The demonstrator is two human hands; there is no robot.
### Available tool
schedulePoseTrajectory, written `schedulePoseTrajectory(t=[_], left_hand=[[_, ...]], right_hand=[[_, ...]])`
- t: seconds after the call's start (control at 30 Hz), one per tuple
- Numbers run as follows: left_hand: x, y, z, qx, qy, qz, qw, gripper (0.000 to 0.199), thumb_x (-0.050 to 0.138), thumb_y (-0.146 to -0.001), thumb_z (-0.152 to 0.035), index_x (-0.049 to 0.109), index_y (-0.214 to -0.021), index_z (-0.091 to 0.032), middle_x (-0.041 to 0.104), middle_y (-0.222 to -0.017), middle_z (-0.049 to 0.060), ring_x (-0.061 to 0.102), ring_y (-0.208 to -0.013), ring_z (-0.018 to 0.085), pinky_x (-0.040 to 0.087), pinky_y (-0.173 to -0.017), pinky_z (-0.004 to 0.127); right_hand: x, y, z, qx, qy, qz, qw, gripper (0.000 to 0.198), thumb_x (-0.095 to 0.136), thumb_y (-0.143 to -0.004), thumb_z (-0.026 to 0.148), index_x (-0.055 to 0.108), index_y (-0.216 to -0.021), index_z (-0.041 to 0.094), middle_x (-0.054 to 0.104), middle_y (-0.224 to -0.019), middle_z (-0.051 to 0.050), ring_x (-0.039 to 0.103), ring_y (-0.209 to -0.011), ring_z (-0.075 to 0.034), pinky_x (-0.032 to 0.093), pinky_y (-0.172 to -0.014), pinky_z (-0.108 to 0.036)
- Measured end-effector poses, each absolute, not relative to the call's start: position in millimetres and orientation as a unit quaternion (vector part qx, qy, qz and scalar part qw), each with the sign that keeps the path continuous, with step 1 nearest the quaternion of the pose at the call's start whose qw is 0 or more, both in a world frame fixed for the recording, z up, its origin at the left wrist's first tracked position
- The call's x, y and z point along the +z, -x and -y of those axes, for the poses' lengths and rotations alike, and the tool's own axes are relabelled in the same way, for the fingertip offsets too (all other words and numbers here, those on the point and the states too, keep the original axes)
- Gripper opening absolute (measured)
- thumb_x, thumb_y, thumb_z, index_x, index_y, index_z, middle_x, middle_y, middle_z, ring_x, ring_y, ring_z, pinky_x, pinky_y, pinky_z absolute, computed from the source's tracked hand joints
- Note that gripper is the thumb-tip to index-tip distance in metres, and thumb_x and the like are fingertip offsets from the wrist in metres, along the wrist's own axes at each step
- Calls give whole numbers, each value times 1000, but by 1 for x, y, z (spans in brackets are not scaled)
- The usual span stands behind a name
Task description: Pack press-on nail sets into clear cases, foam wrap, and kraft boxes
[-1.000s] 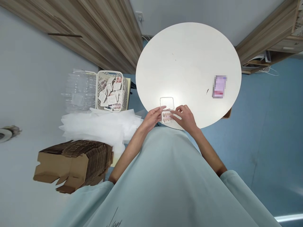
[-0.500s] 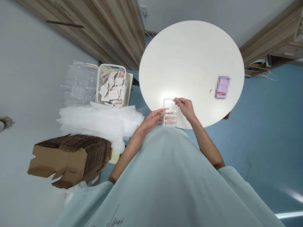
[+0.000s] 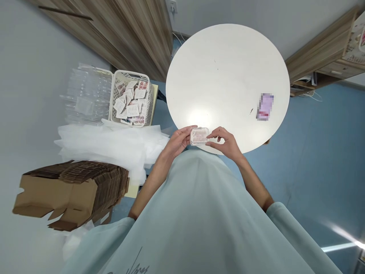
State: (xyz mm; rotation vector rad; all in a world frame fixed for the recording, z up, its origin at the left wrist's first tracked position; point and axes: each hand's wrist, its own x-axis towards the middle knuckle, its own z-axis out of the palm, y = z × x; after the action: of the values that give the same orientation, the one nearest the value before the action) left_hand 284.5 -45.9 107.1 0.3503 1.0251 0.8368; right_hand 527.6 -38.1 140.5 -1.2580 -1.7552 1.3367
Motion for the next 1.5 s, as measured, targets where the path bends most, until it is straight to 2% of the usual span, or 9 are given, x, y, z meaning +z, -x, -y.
schedulePoseTrajectory(t=[0.23,0.4,0.57,0.63,0.73,0.83,0.97,1.27,1.5], left_hand=[[111,-279,41,389,-181,-485,762,49,91,-84,-40,79,-126,-16,74,-141,17,72,-127,33,61,-105,42],[117,-278,39,374,-217,-495,753,54,90,-86,-47,78,-129,-17,72,-145,17,68,-134,35,60,-108,46],[124,-275,44,358,-286,-506,731,70,78,-95,-54,59,-155,-24,66,-153,16,64,-139,33,57,-112,48],[126,-272,49,326,-308,-532,718,78,76,-96,-56,49,-163,-26,68,-149,15,68,-133,31,59,-108,46],[125,-267,55,254,-331,-573,706,82,78,-92,-58,51,-160,-21,77,-128,13,76,-105,26,62,-92,40],[122,-265,61,245,-346,-589,688,77,82,-87,-56,59,-150,-18,78,-108,8,71,-82,19,59,-77,34],[118,-264,65,269,-354,-602,663,69,81,-86,-55,64,-143,-19,75,-100,5,65,-71,14,56,-71,31],[75,-247,51,277,-386,-683,555,55,77,-88,-53,70,-130,-18,79,-107,8,69,-65,15,58,-67,31],[24,-231,18,209,-380,-755,492,32,71,-94,-36,75,-120,-18,82,-108,8,75,-71,19,59,-76,31]], right_hand=[[130,-523,48,527,569,574,264,48,85,-81,69,73,-97,26,74,-93,-3,65,-83,-21,52,-69,-36],[130,-518,48,631,552,514,180,53,72,-89,75,78,-87,23,76,-88,-4,59,-70,-17,45,-63,-32],[126,-513,49,661,535,483,209,51,75,-87,75,74,-83,24,75,-87,-4,64,-79,-20,49,-67,-32],[125,-512,48,655,539,483,218,51,75,-87,75,73,-82,24,76,-87,-5,66,-82,-21,50,-69,-33],[123,-512,45,649,542,484,226,51,76,-86,75,71,-81,24,75,-86,-5,66,-83,-21,51,-70,-33],[119,-510,43,649,544,484,222,52,77,-85,75,71,-80,23,75,-85,-5,65,-82,-21,52,-72,-33],[111,-507,45,654,546,476,219,50,77,-87,73,72,-81,23,76,-86,-5,66,-80,-20,53,-75,-34],[65,-473,21,657,549,485,177,45,73,-90,65,77,-91,20,82,-101,-10,68,-85,-21,56,-75,-34],[4,-430,-14,635,592,482,118,30,66,-99,40,76,-82,17,83,-102,-11,67,-77,-17,52,-71,-28]])
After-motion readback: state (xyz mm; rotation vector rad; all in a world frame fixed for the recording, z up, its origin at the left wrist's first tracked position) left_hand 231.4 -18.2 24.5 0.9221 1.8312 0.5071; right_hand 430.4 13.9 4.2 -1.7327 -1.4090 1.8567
